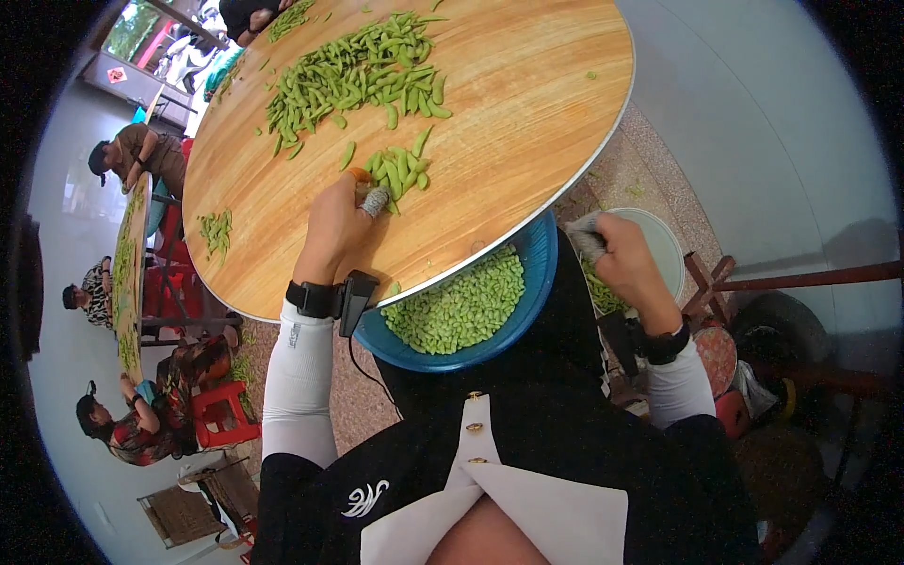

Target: Peeling soybeans from their pods by hand and collecting them in a bucket.

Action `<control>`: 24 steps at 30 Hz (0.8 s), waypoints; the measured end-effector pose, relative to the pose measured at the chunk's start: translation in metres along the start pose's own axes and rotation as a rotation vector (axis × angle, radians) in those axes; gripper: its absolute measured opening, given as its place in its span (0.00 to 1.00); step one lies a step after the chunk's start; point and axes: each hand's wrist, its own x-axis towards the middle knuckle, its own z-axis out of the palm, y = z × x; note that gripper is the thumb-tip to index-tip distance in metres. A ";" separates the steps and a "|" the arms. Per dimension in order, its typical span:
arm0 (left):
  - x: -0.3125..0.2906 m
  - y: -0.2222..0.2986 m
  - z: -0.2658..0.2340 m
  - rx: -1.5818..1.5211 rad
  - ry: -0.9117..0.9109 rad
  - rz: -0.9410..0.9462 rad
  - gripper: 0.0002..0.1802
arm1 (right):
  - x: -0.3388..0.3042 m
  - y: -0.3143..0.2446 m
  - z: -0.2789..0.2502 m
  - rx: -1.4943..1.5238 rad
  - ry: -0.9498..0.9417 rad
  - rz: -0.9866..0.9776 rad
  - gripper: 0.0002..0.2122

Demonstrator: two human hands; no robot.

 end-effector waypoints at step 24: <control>-0.106 0.023 -0.006 -1.330 -0.088 -0.223 0.10 | 0.037 -0.115 0.085 0.838 -0.534 0.146 0.07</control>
